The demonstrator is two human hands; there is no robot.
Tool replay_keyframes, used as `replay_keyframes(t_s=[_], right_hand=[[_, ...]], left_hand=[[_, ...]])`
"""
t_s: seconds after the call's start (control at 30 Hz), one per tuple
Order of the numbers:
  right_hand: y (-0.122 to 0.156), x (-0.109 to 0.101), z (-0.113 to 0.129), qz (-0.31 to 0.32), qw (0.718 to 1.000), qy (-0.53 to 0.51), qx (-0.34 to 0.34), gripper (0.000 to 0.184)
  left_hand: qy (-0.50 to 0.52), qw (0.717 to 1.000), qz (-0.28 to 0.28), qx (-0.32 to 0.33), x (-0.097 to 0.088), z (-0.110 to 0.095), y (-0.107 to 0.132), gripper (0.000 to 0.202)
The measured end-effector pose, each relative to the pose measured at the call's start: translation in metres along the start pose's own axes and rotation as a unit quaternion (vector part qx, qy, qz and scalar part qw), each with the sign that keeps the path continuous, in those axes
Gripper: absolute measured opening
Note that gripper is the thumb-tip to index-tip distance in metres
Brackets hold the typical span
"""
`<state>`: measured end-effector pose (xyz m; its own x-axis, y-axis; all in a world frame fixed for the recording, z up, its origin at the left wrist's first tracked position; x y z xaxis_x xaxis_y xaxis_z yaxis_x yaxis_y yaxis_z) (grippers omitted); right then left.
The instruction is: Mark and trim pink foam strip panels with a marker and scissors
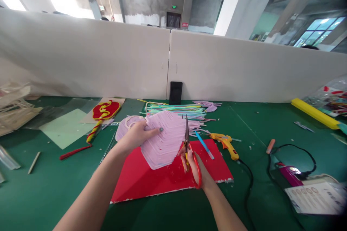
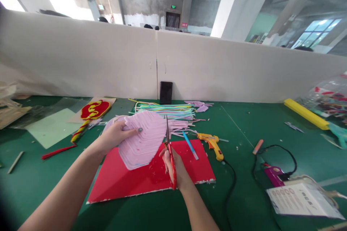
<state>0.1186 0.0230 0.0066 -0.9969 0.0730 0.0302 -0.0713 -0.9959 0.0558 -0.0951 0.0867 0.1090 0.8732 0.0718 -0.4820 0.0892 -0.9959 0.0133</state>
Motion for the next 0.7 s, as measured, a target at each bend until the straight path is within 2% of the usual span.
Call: replay_keyframes(t_s=[0.2,0.7], right_hand=[[0.003,-0.001,0.005,-0.001,1.000,0.009,0.013,0.064],[0.000,-0.004,-0.006,0.004,1.000,-0.002,-0.001,0.058]], left_hand=[[-0.016,1.000,-0.006,0.007,0.001,0.002,-0.001,0.034],[-0.013,1.000,-0.007,0.011,0.001,0.004,-0.002,0.035]])
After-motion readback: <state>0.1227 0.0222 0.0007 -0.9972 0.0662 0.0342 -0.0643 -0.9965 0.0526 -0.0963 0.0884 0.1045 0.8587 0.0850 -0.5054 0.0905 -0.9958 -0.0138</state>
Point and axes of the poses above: each hand's wrist, its own y-axis away from the middle knuckle, its own x-axis out of the palm, z = x × y, the point moved 1 cm from there along -y, towards the middle knuckle, and after that the axes turned 13 degrees about -z, right-handed, at the moved point
